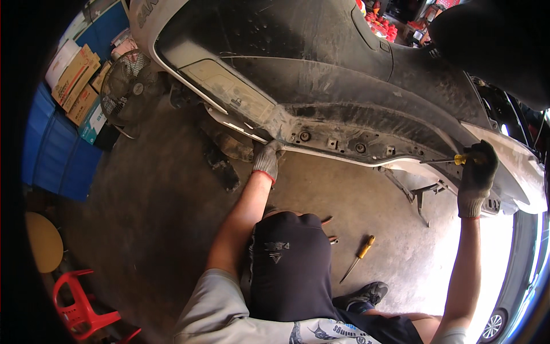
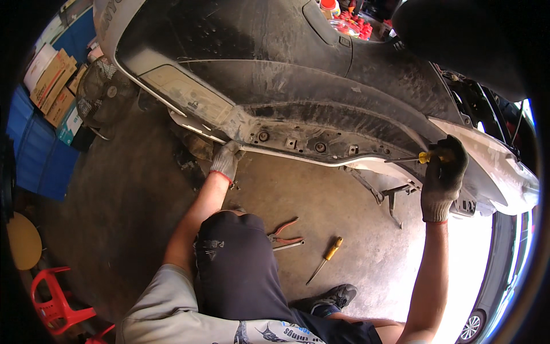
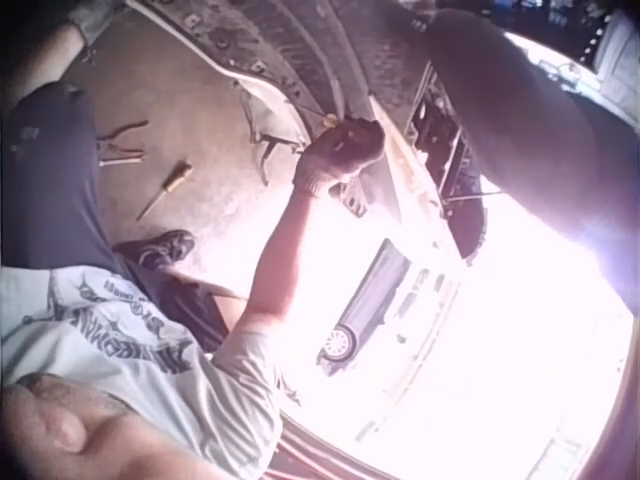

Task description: Removing screws and plastic body panels from a scooter.

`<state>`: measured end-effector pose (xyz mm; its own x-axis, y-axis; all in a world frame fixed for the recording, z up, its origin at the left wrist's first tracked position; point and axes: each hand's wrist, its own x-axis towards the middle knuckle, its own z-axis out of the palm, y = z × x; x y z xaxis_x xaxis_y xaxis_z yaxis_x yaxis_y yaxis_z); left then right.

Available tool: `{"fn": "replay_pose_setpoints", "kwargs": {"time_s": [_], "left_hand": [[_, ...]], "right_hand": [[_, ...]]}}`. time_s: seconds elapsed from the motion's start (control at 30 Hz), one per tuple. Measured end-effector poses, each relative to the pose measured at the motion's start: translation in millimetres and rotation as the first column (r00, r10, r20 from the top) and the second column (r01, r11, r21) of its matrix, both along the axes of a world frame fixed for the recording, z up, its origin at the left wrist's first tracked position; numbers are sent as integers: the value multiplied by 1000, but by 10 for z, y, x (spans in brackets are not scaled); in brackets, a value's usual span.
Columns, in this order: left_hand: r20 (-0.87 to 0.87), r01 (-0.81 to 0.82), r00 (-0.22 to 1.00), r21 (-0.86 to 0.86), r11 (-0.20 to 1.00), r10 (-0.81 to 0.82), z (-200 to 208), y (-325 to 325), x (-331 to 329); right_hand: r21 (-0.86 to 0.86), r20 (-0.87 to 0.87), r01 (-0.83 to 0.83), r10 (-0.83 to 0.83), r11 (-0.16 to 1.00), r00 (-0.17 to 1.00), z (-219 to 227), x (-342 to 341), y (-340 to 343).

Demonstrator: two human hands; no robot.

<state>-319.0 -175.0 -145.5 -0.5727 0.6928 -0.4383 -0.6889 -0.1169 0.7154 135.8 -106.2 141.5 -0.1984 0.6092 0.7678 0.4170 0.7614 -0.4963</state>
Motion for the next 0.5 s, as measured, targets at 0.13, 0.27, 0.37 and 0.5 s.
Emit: {"fn": "replay_pose_setpoints", "kwargs": {"time_s": [0.13,0.27,0.37,0.5], "left_hand": [[-92,-61,993,75,995,68,-67,-18,2],[-92,-77,993,-36,996,73,86,-3,137],[-149,61,987,-43,997,-67,-249,-68,-80],[-264,-330,897,132,935,354,-268,249,117]], "right_hand": [[-1,52,7,-7,1000,999,92,-96,-5],[8,67,15,-16,1000,998,100,-62,16],[0,89,-3,3,1000,996,74,-76,62],[151,95,56,-71,987,993,12,-34,198]]}}
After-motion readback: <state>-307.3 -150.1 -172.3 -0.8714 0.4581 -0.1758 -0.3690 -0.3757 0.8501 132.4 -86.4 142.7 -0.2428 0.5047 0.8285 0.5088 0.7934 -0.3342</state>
